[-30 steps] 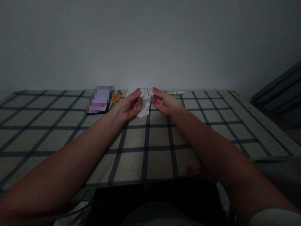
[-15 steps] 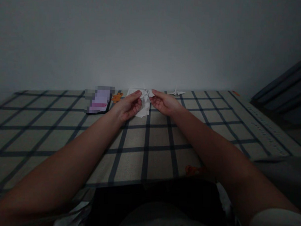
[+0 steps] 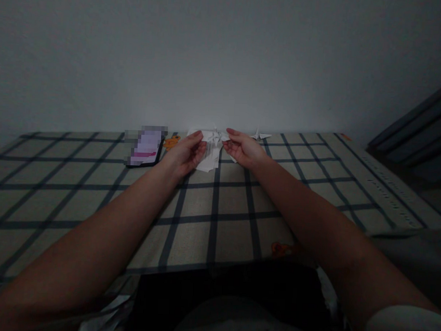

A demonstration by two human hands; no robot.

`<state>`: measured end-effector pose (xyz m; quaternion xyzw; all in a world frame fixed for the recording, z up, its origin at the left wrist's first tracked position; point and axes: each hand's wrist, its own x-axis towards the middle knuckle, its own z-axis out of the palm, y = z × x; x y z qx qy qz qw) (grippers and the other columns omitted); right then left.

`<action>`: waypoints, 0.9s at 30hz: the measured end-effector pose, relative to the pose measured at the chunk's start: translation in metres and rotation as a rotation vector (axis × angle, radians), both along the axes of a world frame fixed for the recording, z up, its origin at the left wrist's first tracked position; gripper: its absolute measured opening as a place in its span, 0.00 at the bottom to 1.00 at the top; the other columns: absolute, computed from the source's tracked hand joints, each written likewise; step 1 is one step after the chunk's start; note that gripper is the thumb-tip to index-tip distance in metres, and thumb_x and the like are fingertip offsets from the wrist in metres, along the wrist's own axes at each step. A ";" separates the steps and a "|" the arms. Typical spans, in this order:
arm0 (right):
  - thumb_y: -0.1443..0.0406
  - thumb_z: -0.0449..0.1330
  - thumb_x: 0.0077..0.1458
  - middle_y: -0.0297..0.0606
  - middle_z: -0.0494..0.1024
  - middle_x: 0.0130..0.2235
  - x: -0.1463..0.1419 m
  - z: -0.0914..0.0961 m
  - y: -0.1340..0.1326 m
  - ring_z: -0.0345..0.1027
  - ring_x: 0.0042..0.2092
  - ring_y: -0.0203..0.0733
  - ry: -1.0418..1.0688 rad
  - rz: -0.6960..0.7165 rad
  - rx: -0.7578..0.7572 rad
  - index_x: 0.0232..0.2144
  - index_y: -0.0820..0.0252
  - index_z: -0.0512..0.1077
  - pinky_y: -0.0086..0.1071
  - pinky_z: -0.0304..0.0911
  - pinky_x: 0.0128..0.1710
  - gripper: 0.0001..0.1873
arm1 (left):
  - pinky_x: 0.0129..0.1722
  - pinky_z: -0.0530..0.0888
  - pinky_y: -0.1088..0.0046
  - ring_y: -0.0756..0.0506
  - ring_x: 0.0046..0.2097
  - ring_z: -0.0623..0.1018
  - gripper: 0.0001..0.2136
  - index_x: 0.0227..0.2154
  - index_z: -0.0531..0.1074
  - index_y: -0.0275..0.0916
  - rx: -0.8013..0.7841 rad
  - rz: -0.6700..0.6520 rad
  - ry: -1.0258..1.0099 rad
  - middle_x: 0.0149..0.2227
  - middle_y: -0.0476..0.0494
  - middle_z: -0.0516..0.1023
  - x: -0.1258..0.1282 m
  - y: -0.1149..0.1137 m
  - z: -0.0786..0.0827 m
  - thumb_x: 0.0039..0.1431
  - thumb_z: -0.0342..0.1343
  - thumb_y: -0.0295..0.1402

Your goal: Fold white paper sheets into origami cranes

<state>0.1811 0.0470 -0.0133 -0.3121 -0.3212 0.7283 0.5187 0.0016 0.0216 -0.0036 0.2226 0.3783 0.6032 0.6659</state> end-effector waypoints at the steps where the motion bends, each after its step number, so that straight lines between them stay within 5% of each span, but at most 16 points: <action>1: 0.77 0.53 0.61 0.32 0.75 0.30 0.001 -0.001 0.001 0.71 0.31 0.31 -0.016 0.004 -0.004 0.40 0.59 0.70 0.25 0.71 0.38 0.11 | 0.28 0.77 0.85 0.56 0.24 0.76 0.05 0.35 0.72 0.36 0.024 0.016 0.037 0.25 0.51 0.76 0.000 -0.001 -0.001 0.64 0.55 0.21; 7: 0.77 0.57 0.58 0.34 0.76 0.30 0.001 -0.006 0.003 0.71 0.31 0.31 -0.122 -0.046 0.041 0.39 0.62 0.71 0.24 0.70 0.38 0.09 | 0.25 0.75 0.83 0.54 0.22 0.75 0.07 0.40 0.71 0.36 0.114 0.082 0.181 0.24 0.50 0.75 -0.003 0.000 -0.005 0.60 0.56 0.20; 14: 0.76 0.56 0.60 0.34 0.74 0.27 -0.001 0.003 -0.005 0.67 0.28 0.29 -0.207 0.159 -0.001 0.34 0.66 0.71 0.23 0.68 0.31 0.05 | 0.26 0.74 0.82 0.54 0.23 0.76 0.13 0.43 0.70 0.36 0.203 0.232 0.292 0.25 0.52 0.76 -0.004 -0.001 -0.003 0.56 0.60 0.21; 21: 0.77 0.57 0.60 0.34 0.74 0.26 -0.002 0.009 -0.011 0.67 0.28 0.29 -0.268 0.214 -0.059 0.31 0.65 0.70 0.22 0.68 0.30 0.07 | 0.27 0.73 0.82 0.54 0.25 0.75 0.13 0.42 0.72 0.38 0.239 0.262 0.321 0.26 0.52 0.75 -0.008 0.004 -0.004 0.54 0.63 0.24; 27: 0.75 0.57 0.61 0.33 0.75 0.27 -0.005 0.006 -0.010 0.69 0.28 0.28 -0.176 0.051 0.061 0.31 0.63 0.70 0.21 0.69 0.32 0.07 | 0.37 0.77 0.77 0.48 0.39 0.81 0.11 0.43 0.72 0.39 0.230 0.229 0.277 0.39 0.43 0.81 -0.009 0.002 -0.004 0.57 0.61 0.31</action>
